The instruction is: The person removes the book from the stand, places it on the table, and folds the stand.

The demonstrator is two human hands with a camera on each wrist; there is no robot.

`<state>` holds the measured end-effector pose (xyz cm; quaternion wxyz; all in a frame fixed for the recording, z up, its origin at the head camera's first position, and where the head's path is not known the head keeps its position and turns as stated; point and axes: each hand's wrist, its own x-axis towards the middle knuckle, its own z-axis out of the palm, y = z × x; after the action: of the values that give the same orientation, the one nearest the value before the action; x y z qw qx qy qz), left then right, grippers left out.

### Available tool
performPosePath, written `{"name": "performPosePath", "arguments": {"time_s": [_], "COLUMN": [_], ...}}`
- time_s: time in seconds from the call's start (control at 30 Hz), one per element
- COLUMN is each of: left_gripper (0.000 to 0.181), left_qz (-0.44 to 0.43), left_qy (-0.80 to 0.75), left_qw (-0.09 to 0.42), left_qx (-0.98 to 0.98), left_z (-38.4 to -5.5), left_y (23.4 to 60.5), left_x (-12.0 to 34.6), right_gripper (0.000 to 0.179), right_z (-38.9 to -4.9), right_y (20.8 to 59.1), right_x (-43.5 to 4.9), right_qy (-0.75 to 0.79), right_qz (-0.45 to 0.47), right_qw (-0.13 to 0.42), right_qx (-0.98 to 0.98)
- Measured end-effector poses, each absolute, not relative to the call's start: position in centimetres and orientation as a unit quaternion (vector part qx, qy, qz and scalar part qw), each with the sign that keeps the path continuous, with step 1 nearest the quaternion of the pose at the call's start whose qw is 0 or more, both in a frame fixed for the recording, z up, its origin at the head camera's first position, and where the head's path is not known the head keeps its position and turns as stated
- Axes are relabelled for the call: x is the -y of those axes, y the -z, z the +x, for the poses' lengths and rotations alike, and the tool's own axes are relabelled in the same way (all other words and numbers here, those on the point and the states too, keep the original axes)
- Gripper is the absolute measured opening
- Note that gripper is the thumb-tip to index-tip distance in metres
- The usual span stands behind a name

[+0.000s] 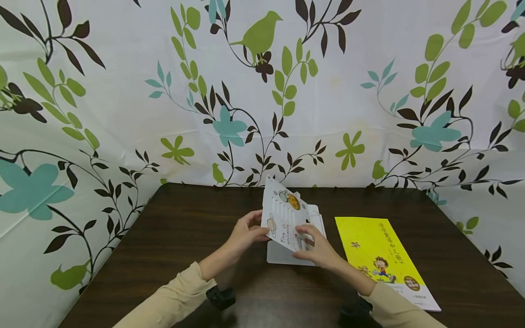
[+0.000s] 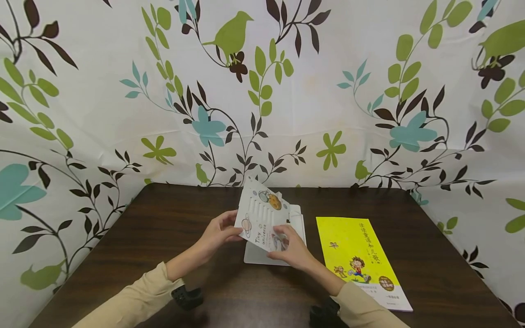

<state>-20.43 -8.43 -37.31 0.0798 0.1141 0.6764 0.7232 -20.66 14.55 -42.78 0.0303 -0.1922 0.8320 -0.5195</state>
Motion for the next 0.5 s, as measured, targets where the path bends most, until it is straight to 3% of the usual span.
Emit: {"name": "performPosePath", "arguments": {"time_s": [0.5], "left_gripper": [0.050], "left_qz": [0.075], "left_qy": [-0.712], "left_qw": [0.077], "left_qx": [-0.694], "left_z": [-20.3], "left_y": [40.2], "left_x": [11.0], "right_gripper": [0.055], "right_z": [-20.2], "right_y": [43.7], "right_x": [-16.1], "right_qy": [0.541], "right_qz": [-0.217], "right_qw": [0.062], "right_qx": [-0.811]}}
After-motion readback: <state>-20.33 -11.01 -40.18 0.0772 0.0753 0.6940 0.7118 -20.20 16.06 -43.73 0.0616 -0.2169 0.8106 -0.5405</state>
